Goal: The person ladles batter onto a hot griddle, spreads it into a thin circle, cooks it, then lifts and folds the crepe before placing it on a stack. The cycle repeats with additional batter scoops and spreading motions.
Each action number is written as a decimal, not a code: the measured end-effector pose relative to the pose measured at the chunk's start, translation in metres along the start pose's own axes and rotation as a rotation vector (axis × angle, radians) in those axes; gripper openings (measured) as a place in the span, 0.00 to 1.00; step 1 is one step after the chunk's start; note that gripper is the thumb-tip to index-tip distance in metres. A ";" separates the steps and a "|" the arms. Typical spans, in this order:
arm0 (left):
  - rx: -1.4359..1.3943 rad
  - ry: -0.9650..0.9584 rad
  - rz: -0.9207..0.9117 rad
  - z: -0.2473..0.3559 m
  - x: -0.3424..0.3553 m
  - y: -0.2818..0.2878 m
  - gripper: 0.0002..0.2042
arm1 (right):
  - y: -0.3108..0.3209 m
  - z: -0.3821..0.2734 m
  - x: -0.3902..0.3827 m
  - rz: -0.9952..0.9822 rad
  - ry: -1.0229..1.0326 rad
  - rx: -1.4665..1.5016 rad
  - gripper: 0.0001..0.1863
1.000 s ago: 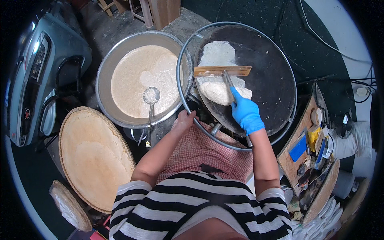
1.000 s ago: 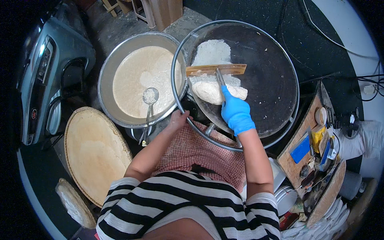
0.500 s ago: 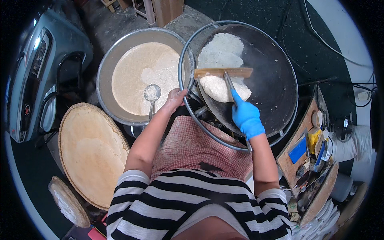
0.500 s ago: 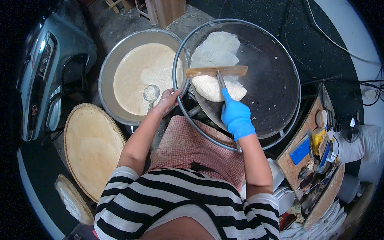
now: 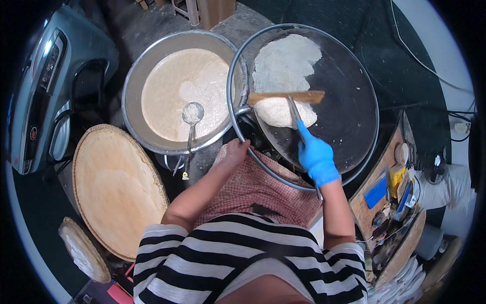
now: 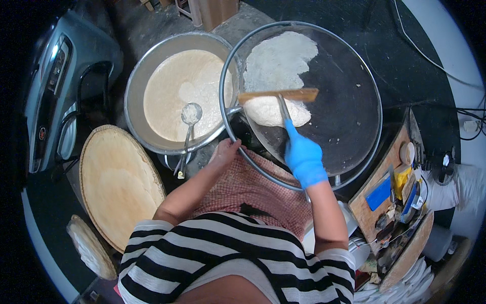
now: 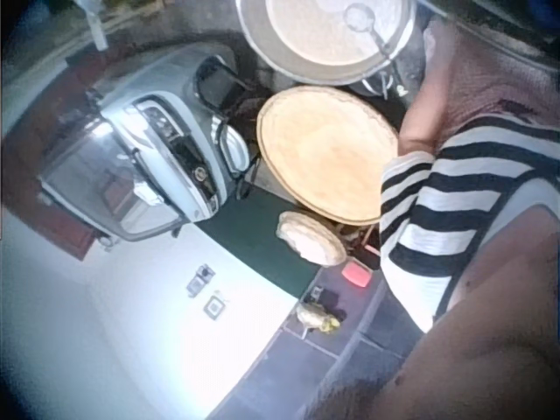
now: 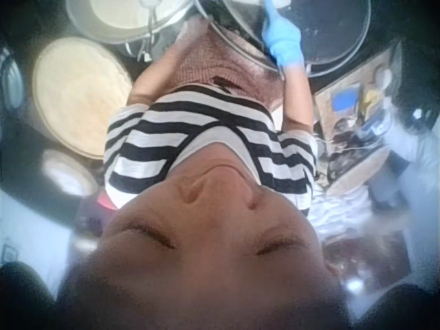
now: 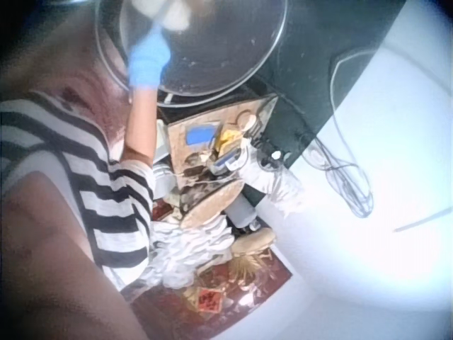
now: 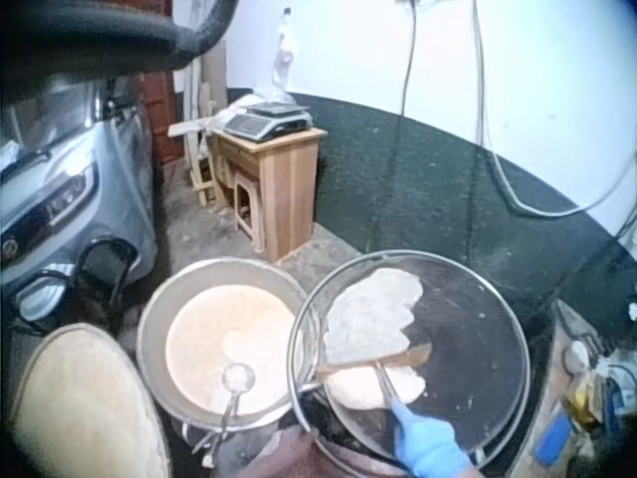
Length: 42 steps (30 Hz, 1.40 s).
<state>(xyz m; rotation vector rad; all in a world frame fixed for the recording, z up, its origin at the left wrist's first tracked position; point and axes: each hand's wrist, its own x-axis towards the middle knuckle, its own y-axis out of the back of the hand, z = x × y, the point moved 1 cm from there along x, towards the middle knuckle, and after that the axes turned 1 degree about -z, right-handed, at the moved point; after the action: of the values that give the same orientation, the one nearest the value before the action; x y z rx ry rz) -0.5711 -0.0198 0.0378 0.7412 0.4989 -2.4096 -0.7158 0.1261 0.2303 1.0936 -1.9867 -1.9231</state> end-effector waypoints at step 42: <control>0.032 -0.129 -0.108 0.034 0.024 0.044 0.14 | 0.008 0.006 -0.023 -0.022 -0.016 -0.061 0.33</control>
<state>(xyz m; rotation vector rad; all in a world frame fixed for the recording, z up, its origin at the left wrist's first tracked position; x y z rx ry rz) -0.5744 -0.0806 0.0419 0.5812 0.4593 -2.5512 -0.7058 0.1433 0.2453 1.0930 -1.9180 -1.9953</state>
